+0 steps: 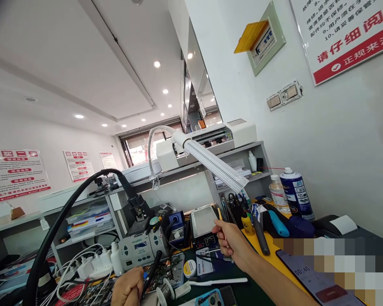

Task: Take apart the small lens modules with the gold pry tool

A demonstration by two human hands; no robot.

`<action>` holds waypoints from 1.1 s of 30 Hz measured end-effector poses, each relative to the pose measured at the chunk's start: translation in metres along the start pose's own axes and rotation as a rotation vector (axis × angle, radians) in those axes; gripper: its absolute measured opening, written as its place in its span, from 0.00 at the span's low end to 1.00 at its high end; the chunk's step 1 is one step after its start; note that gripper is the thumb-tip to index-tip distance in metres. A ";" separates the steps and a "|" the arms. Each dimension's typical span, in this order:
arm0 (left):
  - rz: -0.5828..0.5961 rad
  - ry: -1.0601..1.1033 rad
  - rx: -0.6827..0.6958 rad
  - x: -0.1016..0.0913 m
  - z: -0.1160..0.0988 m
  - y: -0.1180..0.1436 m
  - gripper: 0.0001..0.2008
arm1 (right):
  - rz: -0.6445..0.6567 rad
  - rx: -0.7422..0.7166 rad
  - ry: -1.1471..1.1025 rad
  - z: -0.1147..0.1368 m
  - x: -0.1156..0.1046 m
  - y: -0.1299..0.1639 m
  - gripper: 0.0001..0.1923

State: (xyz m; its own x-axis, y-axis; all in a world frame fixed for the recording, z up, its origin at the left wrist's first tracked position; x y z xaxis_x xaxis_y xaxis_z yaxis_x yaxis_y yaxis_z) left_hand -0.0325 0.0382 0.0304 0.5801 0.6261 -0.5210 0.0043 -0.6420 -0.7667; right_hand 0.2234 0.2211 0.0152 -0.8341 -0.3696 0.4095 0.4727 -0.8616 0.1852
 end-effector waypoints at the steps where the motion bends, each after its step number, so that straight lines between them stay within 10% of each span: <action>1: -0.004 0.005 -0.007 0.001 0.000 -0.001 0.25 | -0.005 0.017 -0.031 -0.001 0.000 -0.001 0.14; 15: -0.182 0.258 -0.192 -0.001 -0.007 -0.023 0.19 | 0.057 0.186 -0.275 -0.011 0.009 0.003 0.15; 33: -0.352 1.068 -0.919 0.040 0.013 -0.013 0.34 | 0.078 0.331 -0.408 -0.023 0.018 0.011 0.18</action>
State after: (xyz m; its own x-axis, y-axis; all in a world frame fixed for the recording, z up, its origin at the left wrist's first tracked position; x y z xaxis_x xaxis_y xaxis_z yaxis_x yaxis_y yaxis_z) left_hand -0.0198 0.0778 0.0144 0.7550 0.4501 0.4769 0.5442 -0.8358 -0.0729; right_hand 0.2076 0.1967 0.0036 -0.6457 -0.2062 0.7352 0.6484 -0.6565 0.3854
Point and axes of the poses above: each hand's wrist, its own y-axis away from the middle knuckle, its own x-axis out of the palm, z = x × y, the point moved 6 cm from there along -y, towards the middle knuckle, and after that the axes turned 4 degrees about x, right-handed, at the moved point
